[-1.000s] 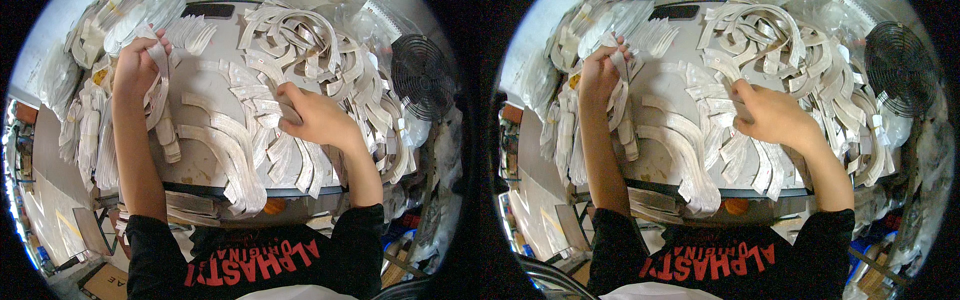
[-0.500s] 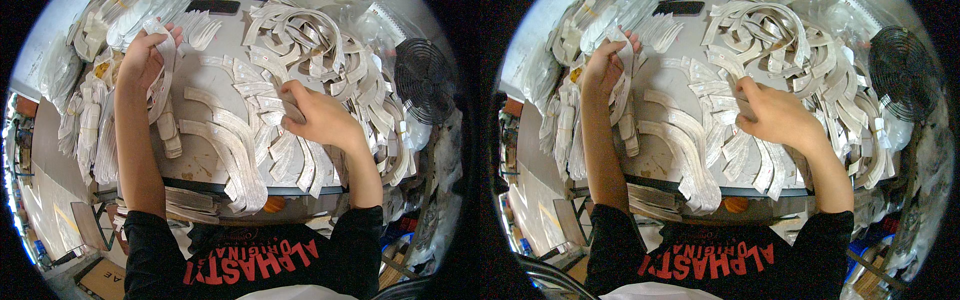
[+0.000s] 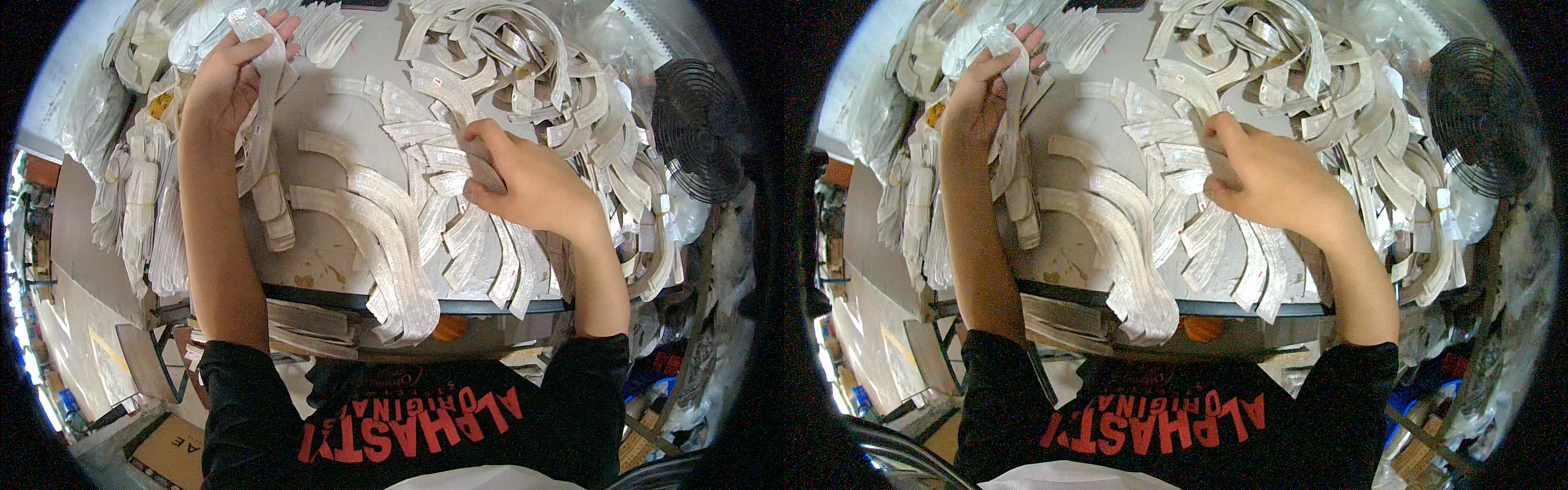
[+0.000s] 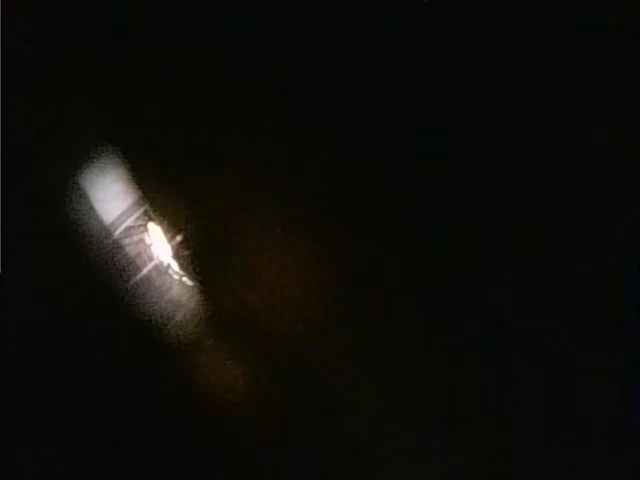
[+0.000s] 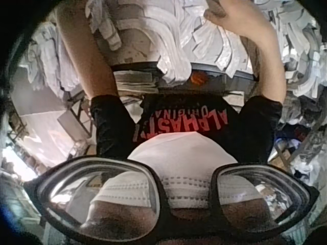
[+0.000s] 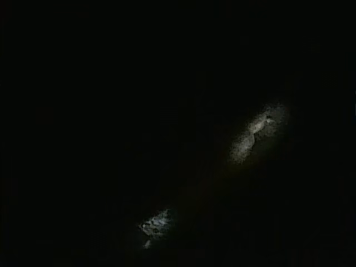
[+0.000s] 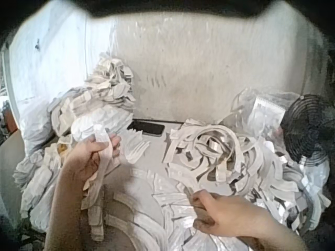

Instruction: The person sorts and stacks white fabric strips on a table. They pick up strips, align them, and place them into neat piles, occasionally adjusting the stack to keep it organized.

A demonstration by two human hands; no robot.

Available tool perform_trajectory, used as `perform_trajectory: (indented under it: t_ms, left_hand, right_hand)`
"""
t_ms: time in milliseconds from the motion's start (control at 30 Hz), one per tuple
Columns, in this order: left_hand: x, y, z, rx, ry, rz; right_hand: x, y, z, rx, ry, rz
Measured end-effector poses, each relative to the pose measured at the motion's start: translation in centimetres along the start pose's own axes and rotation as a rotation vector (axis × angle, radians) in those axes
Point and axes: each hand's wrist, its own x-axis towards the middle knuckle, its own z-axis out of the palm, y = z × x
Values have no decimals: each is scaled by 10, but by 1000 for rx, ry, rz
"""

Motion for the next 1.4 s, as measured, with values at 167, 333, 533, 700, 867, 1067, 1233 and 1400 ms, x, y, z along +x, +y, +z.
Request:
perform_trajectory:
  t_ms: [167, 333, 533, 700, 867, 1067, 1233, 1400]
  left_hand:
    - [8, -6, -24, -20, 11, -34]
    - [9, -7, -22, -61, 29, -20]
    - [9, -8, -16, -99, 52, 29]
    - [9, -9, -19, -105, 37, 29]
    - [9, -10, -18, -105, 60, 23]
    - [9, -8, -20, -80, 44, -42]
    - [9, -7, -23, -59, 17, -47]
    - [5, -7, -12, -70, 56, 8]
  right_hand:
    - [0, 3, 3, 2, 33, -38]
    - [0, 1, 2, -12, 28, -28]
    - [0, 5, 2, -17, 52, -80]
    - [3, 10, 3, 60, 48, -80]
    - [3, 7, 2, 44, 43, -64]
    - [3, 8, 3, 25, 49, -61]
    - [4, 6, 1, 29, 35, -52]
    - [3, 8, 4, 6, 43, -62]
